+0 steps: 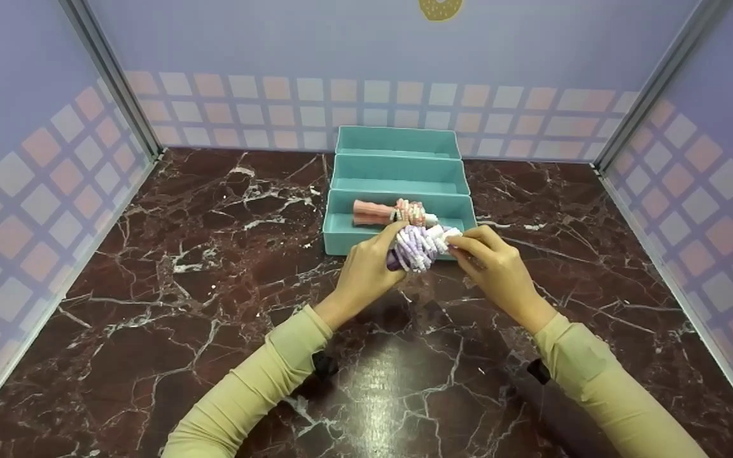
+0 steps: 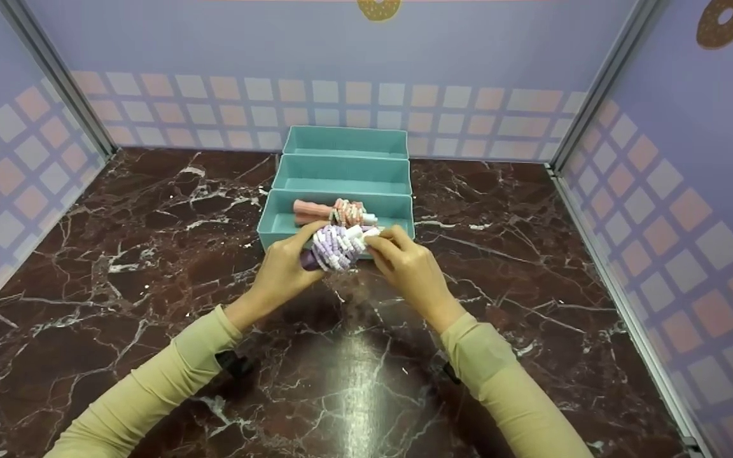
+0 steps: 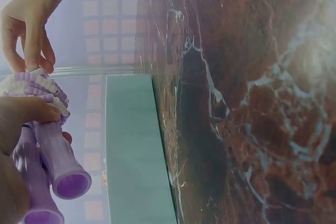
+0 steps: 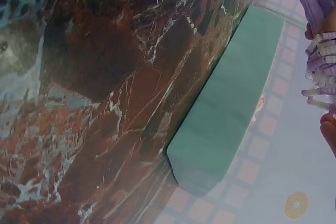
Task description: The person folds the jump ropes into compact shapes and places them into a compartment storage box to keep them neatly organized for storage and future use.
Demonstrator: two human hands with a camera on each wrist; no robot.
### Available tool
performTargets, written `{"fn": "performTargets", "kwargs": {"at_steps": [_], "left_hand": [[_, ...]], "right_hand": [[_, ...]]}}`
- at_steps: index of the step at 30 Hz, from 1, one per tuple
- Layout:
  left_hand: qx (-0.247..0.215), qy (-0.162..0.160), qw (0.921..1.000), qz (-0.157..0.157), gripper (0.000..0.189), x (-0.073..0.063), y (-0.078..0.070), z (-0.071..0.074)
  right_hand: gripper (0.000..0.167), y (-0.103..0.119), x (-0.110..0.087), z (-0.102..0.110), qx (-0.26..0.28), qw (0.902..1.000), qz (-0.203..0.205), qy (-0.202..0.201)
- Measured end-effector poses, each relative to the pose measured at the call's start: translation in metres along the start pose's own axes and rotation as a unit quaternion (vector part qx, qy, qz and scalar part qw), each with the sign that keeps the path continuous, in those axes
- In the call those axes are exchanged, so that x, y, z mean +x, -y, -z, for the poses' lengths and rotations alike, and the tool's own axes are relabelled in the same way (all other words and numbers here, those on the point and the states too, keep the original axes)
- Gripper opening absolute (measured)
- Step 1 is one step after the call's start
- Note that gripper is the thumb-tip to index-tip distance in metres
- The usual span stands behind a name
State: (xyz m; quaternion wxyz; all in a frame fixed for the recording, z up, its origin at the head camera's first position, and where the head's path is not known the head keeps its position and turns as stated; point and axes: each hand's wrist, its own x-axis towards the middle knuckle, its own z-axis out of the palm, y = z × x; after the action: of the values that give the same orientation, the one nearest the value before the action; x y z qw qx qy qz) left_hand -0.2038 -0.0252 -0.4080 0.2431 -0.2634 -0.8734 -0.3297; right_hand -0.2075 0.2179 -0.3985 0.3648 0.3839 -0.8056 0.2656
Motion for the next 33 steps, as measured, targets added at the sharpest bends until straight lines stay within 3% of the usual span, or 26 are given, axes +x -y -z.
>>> {"fn": "performTargets", "kwargs": {"at_steps": [10,17,25,33], "left_hand": [[-0.036,-0.016,0.9987,0.031,0.064,0.002,-0.003,-0.001],[-0.067,-0.015,0.9964,0.050,0.068,0.001,-0.007,-0.002],[-0.073,-0.012,0.9958,0.054,0.068,-0.001,-0.006,-0.003],[-0.053,-0.002,0.9972,0.053,0.071,-0.007,-0.007,-0.005]], "right_hand": [[0.051,0.004,-0.001,-0.007,-0.020,0.9994,0.010,-0.025],[0.049,0.005,-0.001,-0.015,-0.046,0.9968,0.007,-0.064],[0.048,0.002,-0.005,-0.014,-0.091,0.9940,0.038,-0.047],[0.043,0.000,-0.004,-0.013,-0.115,0.9884,0.077,-0.061]]}}
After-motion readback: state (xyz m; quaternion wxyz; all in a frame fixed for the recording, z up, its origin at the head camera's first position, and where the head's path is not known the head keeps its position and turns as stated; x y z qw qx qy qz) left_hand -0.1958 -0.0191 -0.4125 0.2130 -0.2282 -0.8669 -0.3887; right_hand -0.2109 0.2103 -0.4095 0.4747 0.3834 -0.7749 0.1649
